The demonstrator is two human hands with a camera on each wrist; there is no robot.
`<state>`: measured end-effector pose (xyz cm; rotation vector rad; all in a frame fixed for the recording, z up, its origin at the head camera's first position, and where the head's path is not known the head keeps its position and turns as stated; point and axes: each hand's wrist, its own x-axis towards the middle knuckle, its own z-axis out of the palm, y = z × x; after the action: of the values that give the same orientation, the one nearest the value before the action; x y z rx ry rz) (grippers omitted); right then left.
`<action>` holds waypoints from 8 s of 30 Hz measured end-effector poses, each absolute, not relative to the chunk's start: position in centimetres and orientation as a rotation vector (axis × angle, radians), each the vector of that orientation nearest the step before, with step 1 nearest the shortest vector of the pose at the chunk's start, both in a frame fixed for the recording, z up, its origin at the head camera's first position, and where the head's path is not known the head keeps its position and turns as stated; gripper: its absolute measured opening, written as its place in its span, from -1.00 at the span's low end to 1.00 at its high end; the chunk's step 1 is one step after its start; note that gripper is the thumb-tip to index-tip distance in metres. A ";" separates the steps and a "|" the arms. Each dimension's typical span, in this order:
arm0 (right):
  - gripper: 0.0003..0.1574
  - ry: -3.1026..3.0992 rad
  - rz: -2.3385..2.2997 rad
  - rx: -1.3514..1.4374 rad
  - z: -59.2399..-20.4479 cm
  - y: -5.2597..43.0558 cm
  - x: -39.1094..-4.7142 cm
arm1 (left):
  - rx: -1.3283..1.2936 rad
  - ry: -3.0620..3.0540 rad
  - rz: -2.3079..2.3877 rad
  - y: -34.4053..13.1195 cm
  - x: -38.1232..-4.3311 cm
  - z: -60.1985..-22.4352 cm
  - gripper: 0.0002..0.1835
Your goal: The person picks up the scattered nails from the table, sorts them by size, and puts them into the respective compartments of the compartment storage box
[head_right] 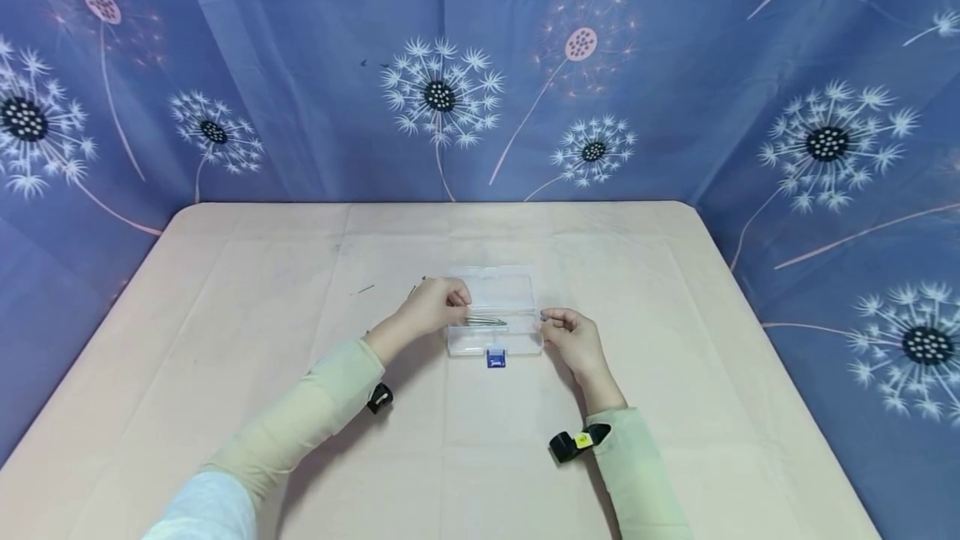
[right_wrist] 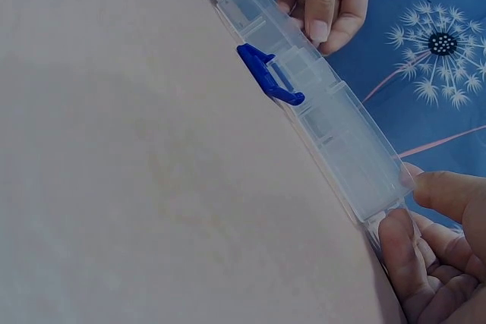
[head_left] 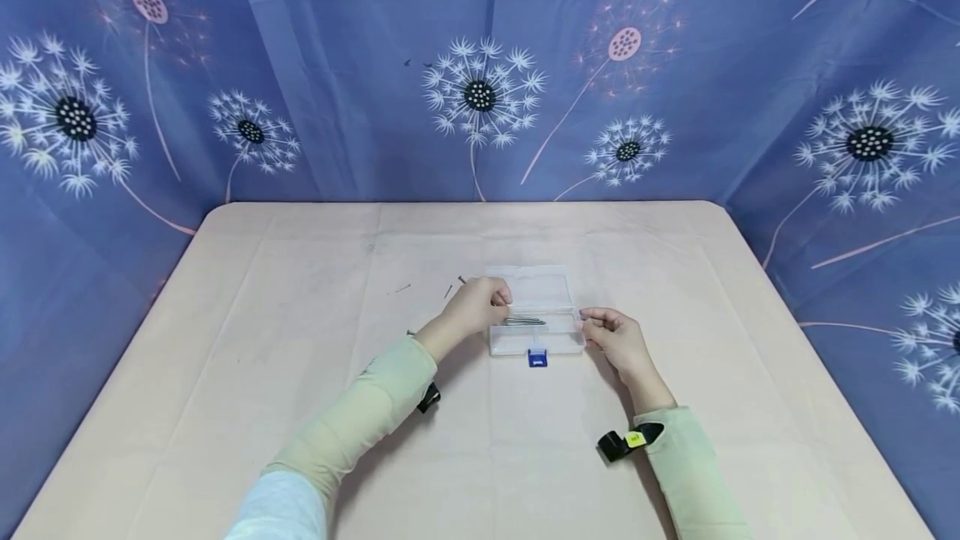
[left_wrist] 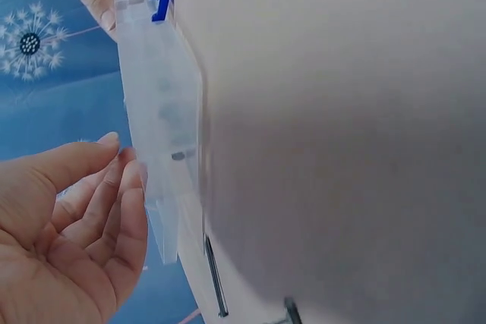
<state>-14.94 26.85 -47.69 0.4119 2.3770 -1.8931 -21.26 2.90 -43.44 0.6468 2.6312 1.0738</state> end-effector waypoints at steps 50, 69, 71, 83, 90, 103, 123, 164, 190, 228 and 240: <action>-0.55 2.389 -1.894 0.384 -48.0 26.8 -15.0 | 0.711 2.628 0.990 -9.2 -19.9 -43.9 -0.83; -0.57 2.394 -1.906 0.393 -47.9 26.7 -14.9 | 0.708 2.571 0.950 -10.9 -19.8 -44.3 -0.91; -0.57 2.400 -1.898 0.396 -47.8 26.7 -14.9 | 0.709 2.555 0.963 -11.0 -19.8 -44.2 -0.93; -0.53 2.426 -1.872 0.400 -47.9 26.7 -14.9 | 0.787 2.521 0.833 -11.1 -19.9 -44.3 -0.92; -0.54 2.393 -1.900 0.386 -47.9 26.6 -14.9 | 0.832 2.538 0.754 -11.3 -20.0 -44.6 -0.91; -0.53 2.392 -1.903 0.391 -47.8 26.8 -15.0 | 0.813 2.521 1.019 -11.2 -20.1 -45.2 -0.96; -0.57 2.400 -1.890 0.383 -47.8 26.8 -15.0 | 0.556 2.502 1.448 -8.8 -19.9 -45.0 -0.93; -0.58 2.422 -1.882 0.388 -48.0 26.9 -15.3 | 0.749 2.587 1.241 2.5 -20.8 -43.4 -0.96; -0.58 2.405 -1.910 0.388 -48.0 26.8 -15.0 | 0.785 2.694 1.115 3.6 -20.1 -43.7 -0.95; -0.57 2.422 -1.886 0.405 -48.2 26.9 -15.1 | 0.667 2.704 0.896 -1.8 -26.3 -43.3 -0.83; -0.56 2.392 -1.917 0.409 -48.2 26.9 -15.1 | 0.642 2.731 0.747 -1.9 -27.2 -44.9 -0.88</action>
<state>-15.13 26.88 -48.17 0.4087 2.3924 -1.9166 -27.20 -1.93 -44.90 0.6418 2.7308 0.7468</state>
